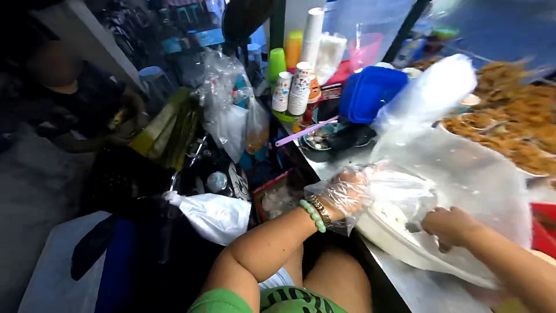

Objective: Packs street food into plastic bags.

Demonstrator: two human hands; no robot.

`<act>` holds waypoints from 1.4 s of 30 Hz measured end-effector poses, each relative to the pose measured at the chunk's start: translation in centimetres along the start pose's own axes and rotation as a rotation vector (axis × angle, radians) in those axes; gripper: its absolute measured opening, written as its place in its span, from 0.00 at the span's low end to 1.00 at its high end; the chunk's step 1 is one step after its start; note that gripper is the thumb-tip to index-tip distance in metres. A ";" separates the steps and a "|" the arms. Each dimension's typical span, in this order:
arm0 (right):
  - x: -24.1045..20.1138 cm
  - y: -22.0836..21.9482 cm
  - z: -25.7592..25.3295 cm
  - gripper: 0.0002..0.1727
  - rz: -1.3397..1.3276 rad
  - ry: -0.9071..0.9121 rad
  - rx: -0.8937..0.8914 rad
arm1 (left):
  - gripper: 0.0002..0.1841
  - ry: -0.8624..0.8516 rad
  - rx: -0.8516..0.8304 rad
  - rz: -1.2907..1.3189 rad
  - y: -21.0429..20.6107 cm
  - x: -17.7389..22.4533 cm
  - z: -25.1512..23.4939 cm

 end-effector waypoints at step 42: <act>-1.4 8.2 13.2 0.11 -1.103 0.337 1.227 | 0.12 -0.106 0.398 0.076 0.7 1.1 0.3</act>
Point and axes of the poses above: each hand's wrist, its own z-axis away from the middle knuckle, its own y-axis out of the back of the hand, x = y × z, the point moved 5 cm from there along -z, towards the middle knuckle, and after that the axes turned 6 degrees about y, right-handed, at the moved point
